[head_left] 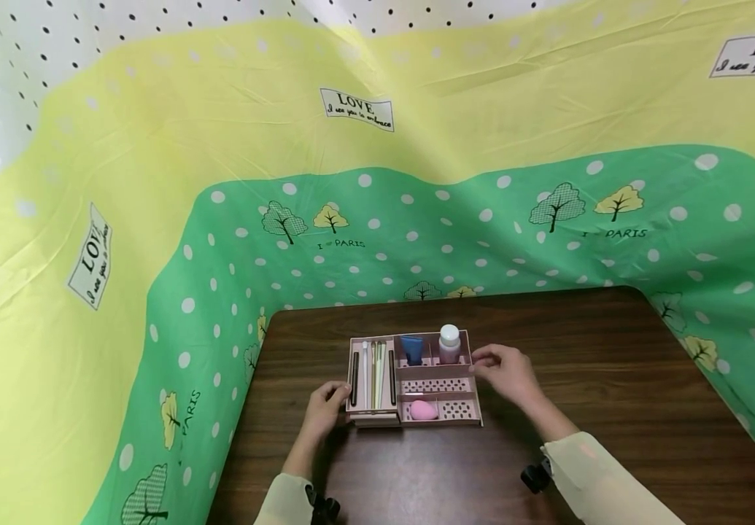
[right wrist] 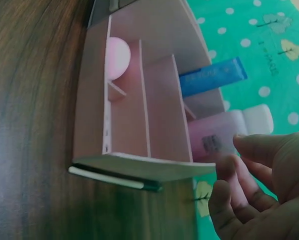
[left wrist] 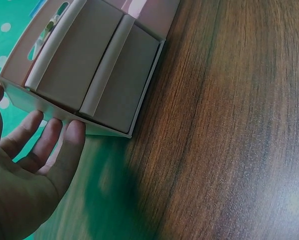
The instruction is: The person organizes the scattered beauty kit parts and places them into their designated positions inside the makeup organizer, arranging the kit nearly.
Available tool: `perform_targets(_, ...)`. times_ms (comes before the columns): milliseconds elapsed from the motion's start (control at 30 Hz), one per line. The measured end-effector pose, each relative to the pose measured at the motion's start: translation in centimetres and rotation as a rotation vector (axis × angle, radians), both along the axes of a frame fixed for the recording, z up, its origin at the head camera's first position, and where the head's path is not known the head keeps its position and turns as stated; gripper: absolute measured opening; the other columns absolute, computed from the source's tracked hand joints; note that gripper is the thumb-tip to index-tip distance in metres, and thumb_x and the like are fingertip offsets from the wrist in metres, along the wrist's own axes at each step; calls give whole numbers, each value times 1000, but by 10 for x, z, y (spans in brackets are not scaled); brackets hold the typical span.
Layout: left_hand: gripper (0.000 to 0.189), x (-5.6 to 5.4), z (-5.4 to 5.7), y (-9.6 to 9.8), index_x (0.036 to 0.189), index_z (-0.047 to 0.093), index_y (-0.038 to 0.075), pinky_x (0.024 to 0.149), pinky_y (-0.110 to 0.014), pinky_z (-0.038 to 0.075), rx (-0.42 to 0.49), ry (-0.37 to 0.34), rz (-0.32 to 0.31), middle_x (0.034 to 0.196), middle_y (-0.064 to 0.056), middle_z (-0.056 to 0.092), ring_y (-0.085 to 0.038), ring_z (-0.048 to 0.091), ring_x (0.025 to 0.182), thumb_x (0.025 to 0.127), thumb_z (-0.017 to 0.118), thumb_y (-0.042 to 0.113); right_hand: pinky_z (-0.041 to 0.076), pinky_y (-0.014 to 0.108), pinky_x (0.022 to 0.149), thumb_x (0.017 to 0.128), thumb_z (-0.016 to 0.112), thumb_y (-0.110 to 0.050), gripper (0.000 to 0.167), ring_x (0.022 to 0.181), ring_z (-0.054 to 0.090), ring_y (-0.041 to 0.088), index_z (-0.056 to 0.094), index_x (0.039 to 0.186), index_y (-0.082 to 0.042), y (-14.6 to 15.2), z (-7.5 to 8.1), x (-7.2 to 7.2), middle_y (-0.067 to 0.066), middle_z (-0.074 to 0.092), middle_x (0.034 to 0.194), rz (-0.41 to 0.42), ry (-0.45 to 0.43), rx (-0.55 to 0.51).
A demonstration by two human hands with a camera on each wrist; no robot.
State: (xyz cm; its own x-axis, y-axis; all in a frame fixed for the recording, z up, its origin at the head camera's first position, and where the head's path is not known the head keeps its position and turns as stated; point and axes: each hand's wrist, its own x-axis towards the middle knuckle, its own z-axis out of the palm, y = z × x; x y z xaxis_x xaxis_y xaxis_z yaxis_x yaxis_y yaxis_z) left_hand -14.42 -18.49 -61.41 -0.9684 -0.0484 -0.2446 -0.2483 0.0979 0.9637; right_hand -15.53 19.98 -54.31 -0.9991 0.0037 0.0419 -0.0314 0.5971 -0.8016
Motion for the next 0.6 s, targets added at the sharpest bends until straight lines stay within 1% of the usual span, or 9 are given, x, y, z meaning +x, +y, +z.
perform_targets(167, 31, 1, 0, 0, 116, 69, -3, 65, -36, 63, 2, -1, -1, 101, -6, 60, -20, 55, 93, 99, 67, 24, 53, 30, 68, 90, 78, -13, 23, 81, 68, 20, 74, 109, 0, 6, -9, 3, 10, 76, 91, -35, -45, 30)
perform_targets(300, 31, 1, -1, -1, 115, 69, -3, 66, -37, 63, 1, 0, -1, 101, -5, 60, -20, 55, 94, 99, 67, 24, 52, 30, 66, 91, 77, -13, 26, 81, 68, 21, 73, 111, 2, 9, -19, 6, 13, 76, 93, -55, -92, 32)
perform_targets(400, 30, 1, 0, 0, 115, 69, -2, 65, -36, 63, 3, -2, 1, 101, -4, 60, -20, 55, 94, 99, 67, 23, 51, 28, 62, 90, 77, -14, 28, 75, 66, 17, 72, 112, 3, 10, -29, 7, 13, 76, 93, -69, -124, 30)
perform_targets(500, 28, 1, 2, 0, 115, 69, -2, 65, -36, 63, 3, -8, -1, 100, -3, 60, -20, 54, 94, 100, 67, 21, 50, 28, 56, 89, 78, -14, 30, 67, 64, 16, 71, 113, 4, 11, -38, 9, 11, 75, 90, -82, -163, 11)
perform_targets(600, 27, 1, 4, 0, 114, 69, -4, 67, -40, 63, -4, -14, -9, 100, -4, 60, -21, 54, 93, 100, 65, 18, 52, 29, 49, 89, 77, -12, 32, 61, 65, 20, 70, 114, 5, 12, -47, 10, 9, 74, 85, -93, -195, -30)
